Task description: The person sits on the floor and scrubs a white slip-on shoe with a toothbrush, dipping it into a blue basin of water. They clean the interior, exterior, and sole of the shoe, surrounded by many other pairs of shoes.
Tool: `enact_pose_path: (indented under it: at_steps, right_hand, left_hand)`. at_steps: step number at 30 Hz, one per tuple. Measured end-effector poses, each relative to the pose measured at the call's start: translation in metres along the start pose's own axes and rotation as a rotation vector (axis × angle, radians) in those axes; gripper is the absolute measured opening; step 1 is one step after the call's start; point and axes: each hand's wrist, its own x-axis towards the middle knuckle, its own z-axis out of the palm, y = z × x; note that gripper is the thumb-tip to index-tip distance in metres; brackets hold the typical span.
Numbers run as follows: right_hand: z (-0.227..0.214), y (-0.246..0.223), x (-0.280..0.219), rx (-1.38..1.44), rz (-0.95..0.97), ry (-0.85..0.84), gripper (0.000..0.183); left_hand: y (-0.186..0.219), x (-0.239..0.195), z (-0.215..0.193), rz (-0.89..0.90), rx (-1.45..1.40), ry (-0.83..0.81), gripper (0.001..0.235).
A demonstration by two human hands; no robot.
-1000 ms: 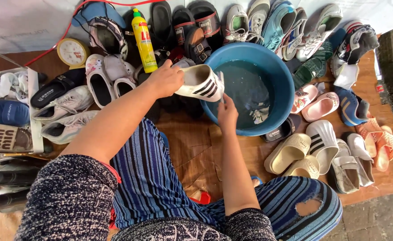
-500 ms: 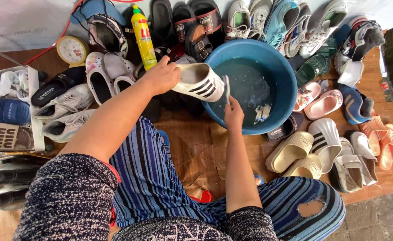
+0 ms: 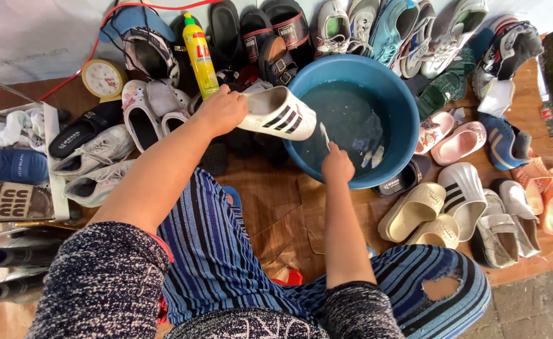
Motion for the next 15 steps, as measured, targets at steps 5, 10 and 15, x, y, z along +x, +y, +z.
enact_pose_path:
  at_steps: [5,10,15]
  right_hand:
    - [0.042,0.050,0.033,-0.223,0.018,-0.138,0.040]
    - [-0.004,-0.005,-0.001,0.514,0.059,0.045,0.038]
    - [0.009,-0.025,-0.009,0.745,0.107,0.070,0.039]
  left_hand:
    - [-0.005,0.003,0.007,-0.073,-0.061,-0.128,0.020]
    - [-0.010,0.004,0.018,-0.175,-0.219,-0.251,0.013]
    - [-0.016,-0.001,0.022,-0.264,-0.357,-0.300,0.020]
